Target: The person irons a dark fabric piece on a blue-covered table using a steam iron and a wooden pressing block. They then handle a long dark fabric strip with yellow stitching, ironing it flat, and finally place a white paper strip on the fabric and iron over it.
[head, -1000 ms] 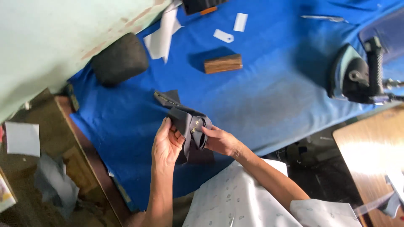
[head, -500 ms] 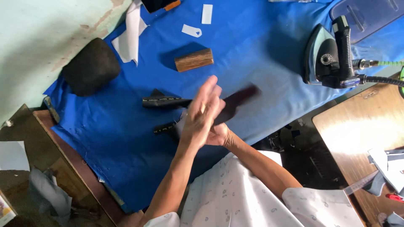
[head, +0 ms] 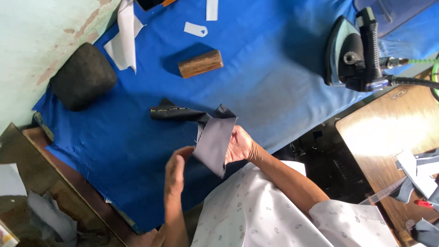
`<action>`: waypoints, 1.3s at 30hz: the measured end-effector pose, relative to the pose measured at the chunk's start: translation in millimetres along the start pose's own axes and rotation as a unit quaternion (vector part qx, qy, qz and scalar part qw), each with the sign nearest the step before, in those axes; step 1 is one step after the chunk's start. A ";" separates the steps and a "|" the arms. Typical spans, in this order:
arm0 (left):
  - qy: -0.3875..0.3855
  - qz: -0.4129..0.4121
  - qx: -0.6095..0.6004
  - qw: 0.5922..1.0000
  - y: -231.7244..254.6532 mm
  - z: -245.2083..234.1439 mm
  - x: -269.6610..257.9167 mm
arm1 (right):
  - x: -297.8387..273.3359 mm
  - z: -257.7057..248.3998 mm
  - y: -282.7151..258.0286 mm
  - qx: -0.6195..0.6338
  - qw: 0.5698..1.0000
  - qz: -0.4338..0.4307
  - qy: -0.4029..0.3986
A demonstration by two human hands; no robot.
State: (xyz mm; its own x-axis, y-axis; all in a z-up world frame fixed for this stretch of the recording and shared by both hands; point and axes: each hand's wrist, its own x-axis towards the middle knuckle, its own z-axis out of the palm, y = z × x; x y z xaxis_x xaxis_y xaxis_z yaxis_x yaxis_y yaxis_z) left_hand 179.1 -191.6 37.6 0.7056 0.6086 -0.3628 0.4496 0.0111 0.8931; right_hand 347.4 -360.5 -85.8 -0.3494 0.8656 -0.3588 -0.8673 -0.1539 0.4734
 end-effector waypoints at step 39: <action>0.096 -0.018 -0.309 0.946 20.6 -39.7 -31.0 | -40.1 75.5 11.0 -0.066 0.992 -0.013 -0.109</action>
State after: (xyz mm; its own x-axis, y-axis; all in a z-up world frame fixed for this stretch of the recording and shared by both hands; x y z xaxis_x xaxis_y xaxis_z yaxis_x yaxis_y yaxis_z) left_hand 144.7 -178.7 77.8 0.5567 0.7315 -0.3937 0.0230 0.4602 0.8875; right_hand 378.6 -360.9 -5.5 -0.2546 0.9502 -0.1797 -0.9188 -0.1797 0.3514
